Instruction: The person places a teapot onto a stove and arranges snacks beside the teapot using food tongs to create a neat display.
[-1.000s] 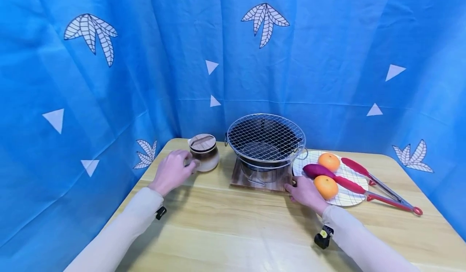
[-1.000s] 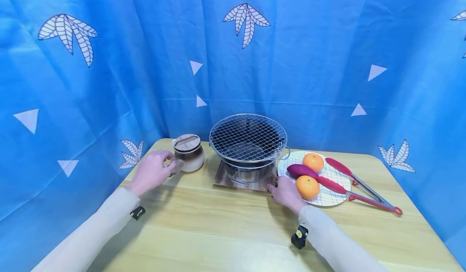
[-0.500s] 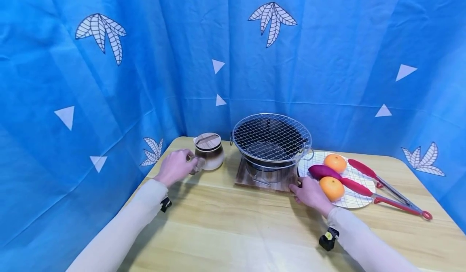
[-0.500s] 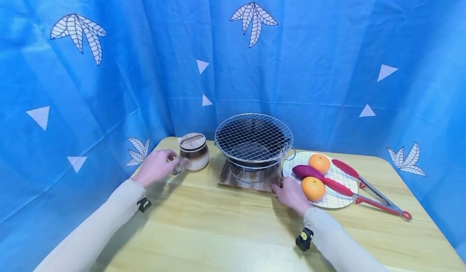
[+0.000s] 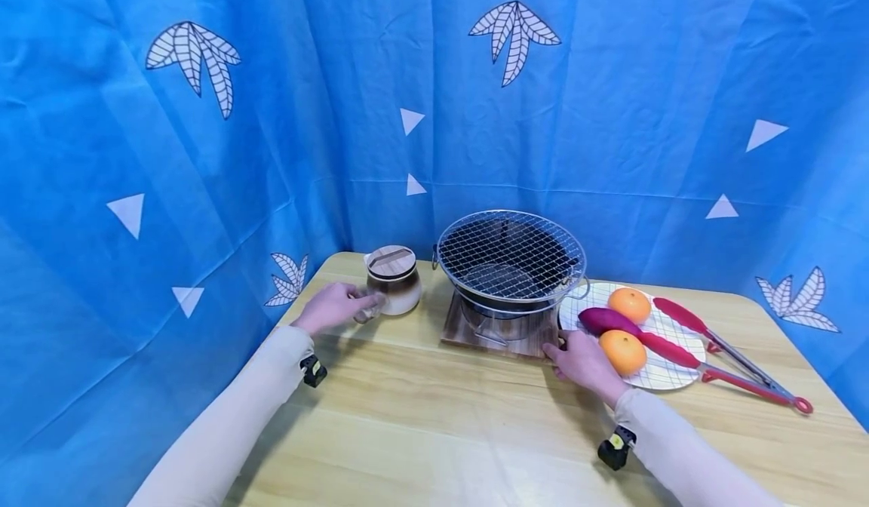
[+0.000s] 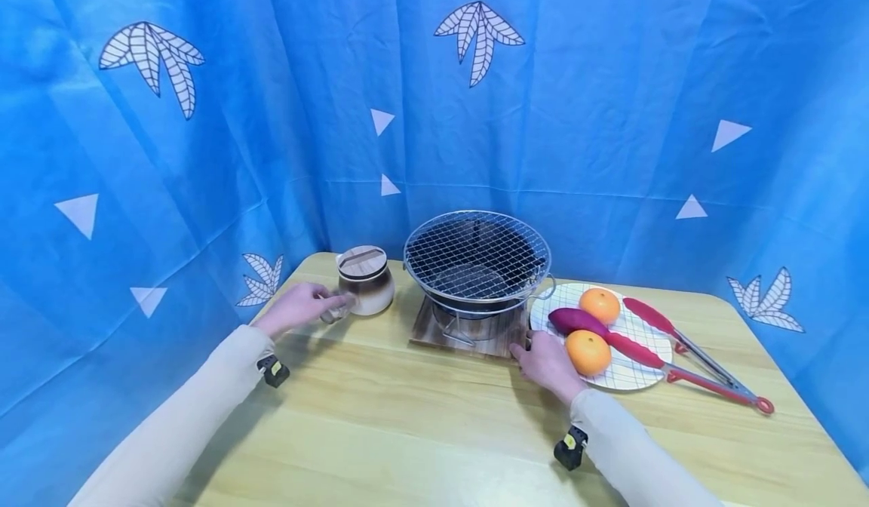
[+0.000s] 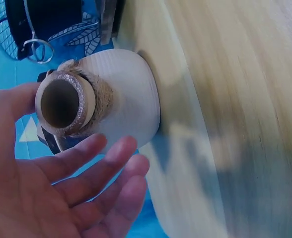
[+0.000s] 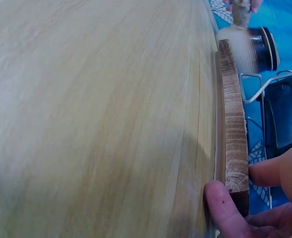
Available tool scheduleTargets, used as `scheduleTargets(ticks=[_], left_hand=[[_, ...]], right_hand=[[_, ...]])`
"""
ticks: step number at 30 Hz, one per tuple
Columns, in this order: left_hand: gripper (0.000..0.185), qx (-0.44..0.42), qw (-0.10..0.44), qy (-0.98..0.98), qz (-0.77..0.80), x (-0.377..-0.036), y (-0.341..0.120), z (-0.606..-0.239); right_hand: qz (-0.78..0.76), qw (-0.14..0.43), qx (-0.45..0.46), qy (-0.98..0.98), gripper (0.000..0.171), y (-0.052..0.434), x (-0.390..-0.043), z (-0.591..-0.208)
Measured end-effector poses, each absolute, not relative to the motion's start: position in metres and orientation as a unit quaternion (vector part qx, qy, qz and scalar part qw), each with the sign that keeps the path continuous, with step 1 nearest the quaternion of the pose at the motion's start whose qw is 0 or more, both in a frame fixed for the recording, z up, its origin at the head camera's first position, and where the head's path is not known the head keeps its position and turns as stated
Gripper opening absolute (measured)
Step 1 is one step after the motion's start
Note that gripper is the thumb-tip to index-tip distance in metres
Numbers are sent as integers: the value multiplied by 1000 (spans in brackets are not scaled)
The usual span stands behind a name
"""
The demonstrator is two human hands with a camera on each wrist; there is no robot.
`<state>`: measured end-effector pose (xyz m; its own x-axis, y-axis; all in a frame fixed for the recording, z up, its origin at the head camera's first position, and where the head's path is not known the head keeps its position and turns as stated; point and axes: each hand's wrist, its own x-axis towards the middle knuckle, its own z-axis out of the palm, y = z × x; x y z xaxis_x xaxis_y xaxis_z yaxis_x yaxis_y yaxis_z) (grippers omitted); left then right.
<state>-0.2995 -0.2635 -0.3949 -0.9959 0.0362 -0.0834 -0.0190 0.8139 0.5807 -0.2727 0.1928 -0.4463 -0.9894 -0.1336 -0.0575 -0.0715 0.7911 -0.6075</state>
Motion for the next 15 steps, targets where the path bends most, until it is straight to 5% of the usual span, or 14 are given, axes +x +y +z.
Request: scheduleTargets(ticks=[15], left_hand=[[55, -21, 148, 864, 480, -305, -273, -405]], right_hand=[[-327, 51, -56, 942, 33, 192, -272, -445]])
